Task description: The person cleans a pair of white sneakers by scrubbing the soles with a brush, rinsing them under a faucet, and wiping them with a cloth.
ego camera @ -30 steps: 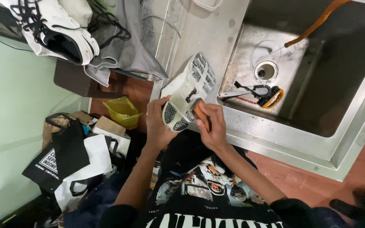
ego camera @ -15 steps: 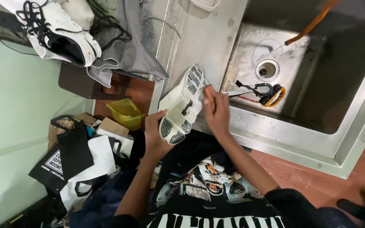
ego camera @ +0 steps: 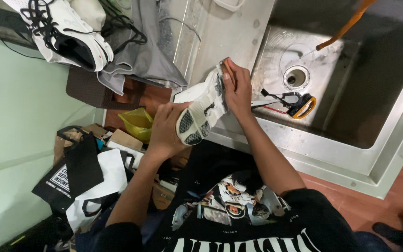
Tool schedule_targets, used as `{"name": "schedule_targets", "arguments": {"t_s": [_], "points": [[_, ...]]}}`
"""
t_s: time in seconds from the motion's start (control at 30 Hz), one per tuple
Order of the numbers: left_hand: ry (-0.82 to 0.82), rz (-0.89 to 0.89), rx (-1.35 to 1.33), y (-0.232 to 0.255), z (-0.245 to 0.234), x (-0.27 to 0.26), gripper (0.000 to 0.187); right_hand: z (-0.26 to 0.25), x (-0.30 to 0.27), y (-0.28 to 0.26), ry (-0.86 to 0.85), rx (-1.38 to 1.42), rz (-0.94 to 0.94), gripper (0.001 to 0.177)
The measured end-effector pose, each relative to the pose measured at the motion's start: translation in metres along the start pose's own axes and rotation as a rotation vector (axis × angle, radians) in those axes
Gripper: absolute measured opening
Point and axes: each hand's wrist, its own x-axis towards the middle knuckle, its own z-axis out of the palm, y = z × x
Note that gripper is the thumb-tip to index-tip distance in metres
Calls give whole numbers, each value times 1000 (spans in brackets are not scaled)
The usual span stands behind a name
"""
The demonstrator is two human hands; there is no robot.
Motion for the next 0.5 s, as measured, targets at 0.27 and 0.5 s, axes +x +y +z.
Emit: {"name": "schedule_targets", "arguments": {"t_s": [0.27,0.5], "points": [[-94,-5,-7,-33,-15,17,95,-20,-73,29,-83,-104,3,41],[-213,-112,12,-30,-56,57,106,-1,-45,47,-48,-89,8,36]]}}
